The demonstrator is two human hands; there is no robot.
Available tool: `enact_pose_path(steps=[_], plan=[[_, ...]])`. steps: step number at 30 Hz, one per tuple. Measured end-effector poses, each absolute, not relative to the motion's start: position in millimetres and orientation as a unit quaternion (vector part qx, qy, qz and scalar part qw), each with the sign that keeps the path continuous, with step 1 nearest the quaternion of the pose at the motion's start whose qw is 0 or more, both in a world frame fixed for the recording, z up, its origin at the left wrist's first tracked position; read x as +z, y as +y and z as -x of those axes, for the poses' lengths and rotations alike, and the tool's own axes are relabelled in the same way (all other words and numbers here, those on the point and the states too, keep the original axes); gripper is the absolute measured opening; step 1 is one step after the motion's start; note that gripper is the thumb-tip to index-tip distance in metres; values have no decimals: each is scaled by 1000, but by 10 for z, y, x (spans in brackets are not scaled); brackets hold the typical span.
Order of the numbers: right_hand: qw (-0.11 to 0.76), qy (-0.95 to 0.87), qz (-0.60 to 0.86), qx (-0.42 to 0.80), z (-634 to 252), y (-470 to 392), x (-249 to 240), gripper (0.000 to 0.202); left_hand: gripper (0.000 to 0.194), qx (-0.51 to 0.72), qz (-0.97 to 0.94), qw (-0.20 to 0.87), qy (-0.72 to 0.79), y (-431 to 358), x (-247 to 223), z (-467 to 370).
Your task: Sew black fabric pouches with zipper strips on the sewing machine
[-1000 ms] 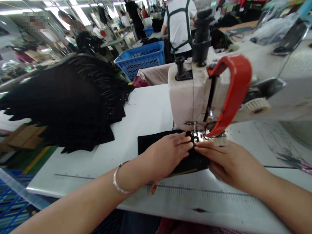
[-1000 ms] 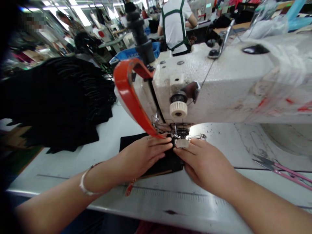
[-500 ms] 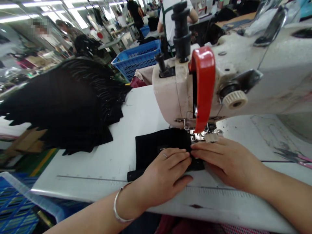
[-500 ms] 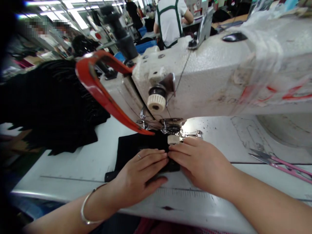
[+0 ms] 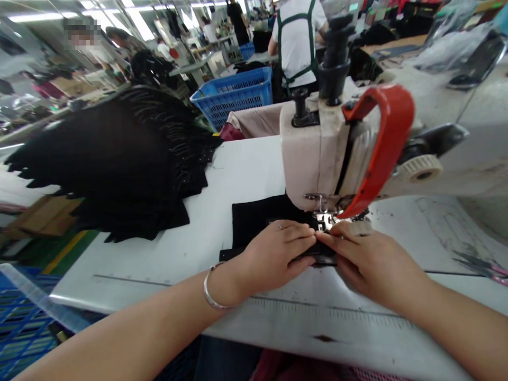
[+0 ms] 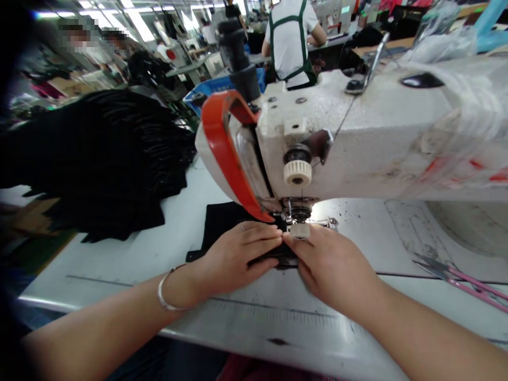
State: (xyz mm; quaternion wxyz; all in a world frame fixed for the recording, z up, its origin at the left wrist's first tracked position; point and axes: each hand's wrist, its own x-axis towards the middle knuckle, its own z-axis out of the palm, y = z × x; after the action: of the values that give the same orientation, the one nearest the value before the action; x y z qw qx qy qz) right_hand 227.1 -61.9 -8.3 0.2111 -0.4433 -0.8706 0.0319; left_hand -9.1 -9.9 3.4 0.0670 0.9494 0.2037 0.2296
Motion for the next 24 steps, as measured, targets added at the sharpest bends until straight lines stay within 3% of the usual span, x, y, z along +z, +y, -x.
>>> enact_pose_path(steps=[6, 10, 16, 20, 24], plan=[[182, -861, 474, 25, -2266, -582, -106, 46, 27, 198, -957, 55, 206, 76, 30, 83], [215, -860, 460, 49, -2298, -587, -96, 48, 27, 205, -957, 61, 194, 146, 15, 82], [305, -832, 460, 46, -2380, -571, 22, 18, 28, 218, -963, 50, 149, 312, -11, 134], [267, -817, 511, -7, -2400, -519, 21, 9, 31, 168, -976, -28, 132, 326, 74, 117], [234, -813, 530, -61, -2388, -449, -6, 16, 21, 85, -980, -84, 158, 146, 144, 10]])
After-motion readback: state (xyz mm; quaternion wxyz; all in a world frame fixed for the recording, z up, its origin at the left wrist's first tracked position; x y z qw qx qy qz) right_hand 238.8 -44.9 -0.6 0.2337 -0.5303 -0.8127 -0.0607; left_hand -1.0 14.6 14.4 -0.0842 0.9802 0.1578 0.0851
